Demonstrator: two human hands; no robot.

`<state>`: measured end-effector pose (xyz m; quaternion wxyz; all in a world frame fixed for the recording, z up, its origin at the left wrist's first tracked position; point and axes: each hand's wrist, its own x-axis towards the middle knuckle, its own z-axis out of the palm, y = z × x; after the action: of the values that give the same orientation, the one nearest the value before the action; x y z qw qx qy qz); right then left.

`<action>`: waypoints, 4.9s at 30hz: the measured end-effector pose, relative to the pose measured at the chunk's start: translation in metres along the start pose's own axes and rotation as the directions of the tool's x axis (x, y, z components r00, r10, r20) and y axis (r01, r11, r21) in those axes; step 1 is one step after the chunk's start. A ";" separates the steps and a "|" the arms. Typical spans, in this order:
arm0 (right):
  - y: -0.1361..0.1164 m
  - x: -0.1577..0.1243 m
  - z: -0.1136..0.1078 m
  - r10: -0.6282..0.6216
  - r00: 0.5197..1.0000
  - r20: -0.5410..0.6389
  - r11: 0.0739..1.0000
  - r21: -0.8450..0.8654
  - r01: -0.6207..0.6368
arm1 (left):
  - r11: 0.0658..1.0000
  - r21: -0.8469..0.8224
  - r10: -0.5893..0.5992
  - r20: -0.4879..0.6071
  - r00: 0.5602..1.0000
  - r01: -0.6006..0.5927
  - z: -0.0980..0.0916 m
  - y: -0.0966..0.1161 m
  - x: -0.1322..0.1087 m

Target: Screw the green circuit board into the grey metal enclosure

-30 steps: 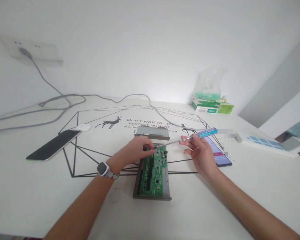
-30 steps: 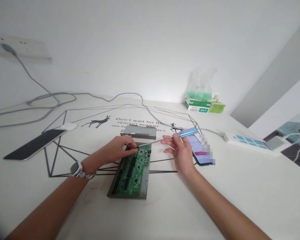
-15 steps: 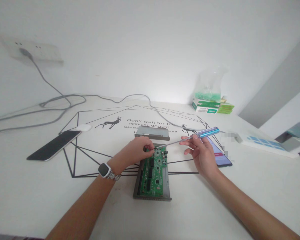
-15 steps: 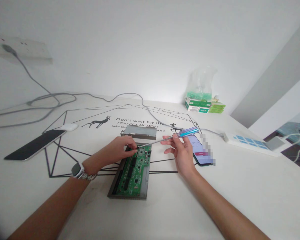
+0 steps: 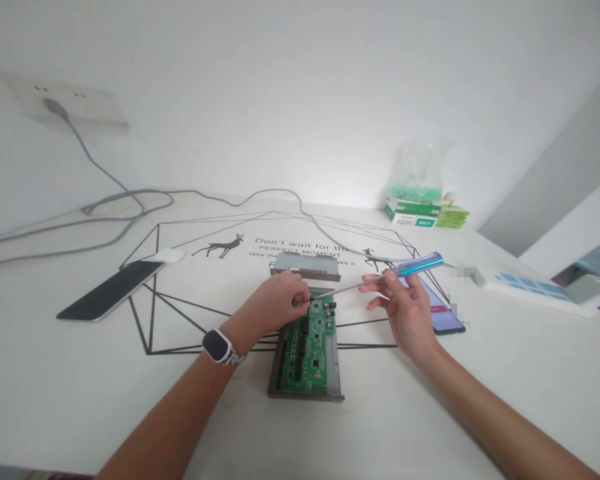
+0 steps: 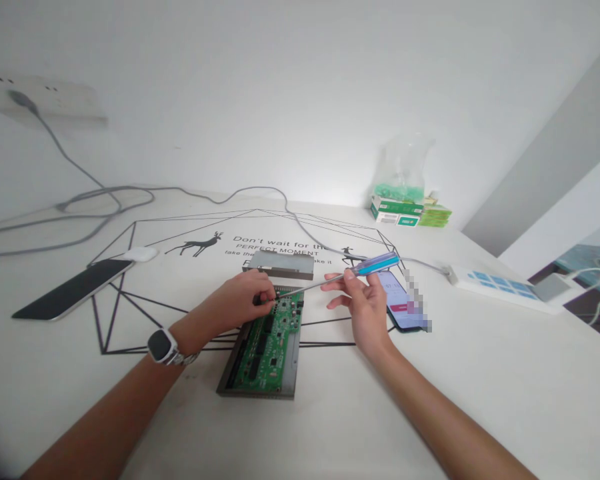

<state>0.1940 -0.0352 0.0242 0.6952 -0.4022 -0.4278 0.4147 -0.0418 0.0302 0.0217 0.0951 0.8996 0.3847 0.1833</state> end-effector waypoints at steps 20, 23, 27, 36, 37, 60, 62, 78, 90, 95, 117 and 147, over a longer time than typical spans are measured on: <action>-0.010 -0.002 0.027 -0.193 0.972 0.135 0.965 -0.152 0.213 | 0.992 0.127 -0.007 0.018 1.000 0.005 -0.006 0.002 0.000; -0.013 0.001 0.038 -0.220 0.962 0.159 0.956 -0.159 0.245 | 0.991 0.130 -0.035 -0.002 0.999 0.035 -0.005 0.000 0.000; -0.020 0.016 0.057 -0.207 0.960 0.187 0.956 -0.170 0.239 | 0.991 0.094 -0.093 -0.054 0.994 0.097 -0.006 -0.002 0.000; -0.038 0.055 0.114 -0.155 0.919 0.362 0.901 -0.331 0.282 | 0.984 -0.107 -0.161 -0.200 0.967 0.142 0.000 -0.019 0.000; -0.037 0.057 0.117 -0.164 0.910 0.380 0.890 -0.341 0.303 | 0.983 -0.117 -0.165 -0.203 0.965 0.144 0.001 -0.021 0.000; 0.000 0.059 0.097 -0.198 0.872 0.447 0.864 -0.340 0.371 | 0.981 -0.191 -0.057 -0.234 0.971 0.012 0.013 -0.031 0.005; 0.000 0.060 0.097 -0.191 0.872 0.451 0.865 -0.343 0.366 | 0.982 -0.188 -0.064 -0.226 0.972 0.021 0.012 -0.032 0.005; -0.004 0.059 0.096 -0.181 0.865 0.468 0.849 -0.370 0.378 | 0.994 -0.102 -0.061 -0.191 0.980 0.042 0.010 -0.027 0.004; -0.007 0.055 0.099 -0.198 0.858 0.474 0.821 -0.398 0.409 | 0.994 -0.083 -0.083 -0.201 0.976 0.067 0.008 -0.024 0.004; -0.006 0.057 0.098 -0.195 0.855 0.481 0.832 -0.380 0.404 | 0.995 -0.069 -0.079 -0.202 0.976 0.067 0.009 -0.025 0.004; -0.008 0.054 0.104 -0.102 0.874 0.476 0.921 -0.287 0.264 | 0.967 -0.236 -0.174 -0.323 0.930 0.099 0.013 -0.018 0.005; -0.013 0.068 0.090 0.179 0.757 0.629 0.900 -0.416 0.133 | 0.685 -0.728 -0.262 -0.273 0.926 -0.021 0.016 -0.020 0.008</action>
<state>0.1331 0.0419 0.0821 0.3883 -0.3823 -0.7193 0.4309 -0.0433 0.0496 0.0027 0.3801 0.7136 0.3519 0.4717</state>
